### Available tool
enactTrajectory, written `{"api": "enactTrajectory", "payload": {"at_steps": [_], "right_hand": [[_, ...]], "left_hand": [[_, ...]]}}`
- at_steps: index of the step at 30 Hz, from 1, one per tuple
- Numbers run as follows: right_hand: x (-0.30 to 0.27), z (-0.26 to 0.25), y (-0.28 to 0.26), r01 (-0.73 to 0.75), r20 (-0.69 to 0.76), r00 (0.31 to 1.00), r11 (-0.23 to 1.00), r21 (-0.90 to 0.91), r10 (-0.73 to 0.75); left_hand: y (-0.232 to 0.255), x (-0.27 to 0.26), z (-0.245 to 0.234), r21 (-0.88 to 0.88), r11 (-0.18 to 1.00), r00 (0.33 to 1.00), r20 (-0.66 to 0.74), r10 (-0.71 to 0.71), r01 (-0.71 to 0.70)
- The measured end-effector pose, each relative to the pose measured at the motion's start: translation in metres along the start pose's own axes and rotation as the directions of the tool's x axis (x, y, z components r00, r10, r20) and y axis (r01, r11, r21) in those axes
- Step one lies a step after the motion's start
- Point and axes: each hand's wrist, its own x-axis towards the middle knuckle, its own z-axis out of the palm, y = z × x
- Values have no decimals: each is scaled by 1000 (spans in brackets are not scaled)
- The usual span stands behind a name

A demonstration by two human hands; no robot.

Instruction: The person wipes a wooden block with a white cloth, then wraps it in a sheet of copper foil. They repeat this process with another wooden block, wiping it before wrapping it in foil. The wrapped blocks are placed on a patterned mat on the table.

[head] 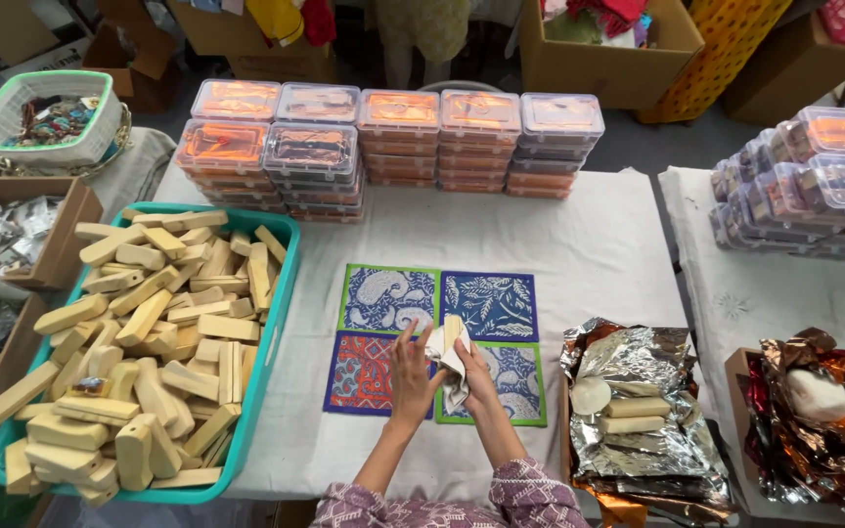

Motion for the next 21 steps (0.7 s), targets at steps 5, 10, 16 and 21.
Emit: {"api": "enactTrajectory", "payload": {"at_steps": [5,10,16,21], "right_hand": [[11,-22,-3,-12,-79,997,998,-55,8],[19,-50,-9,-110,-151,981,990,89,123],[22,-58,-6,-122,-139,980,982,142,142],[4,-21,-20,-101,-145,983,990,94,114]], "left_hand": [[-57,3,36,-528,824,973,18,-231,206],[-91,32,-7,-713,-695,742,512,-433,87],[-98,46,-11,-497,-850,801,430,-417,-176],[-84,48,13,-790,-597,778,459,-429,137]]}}
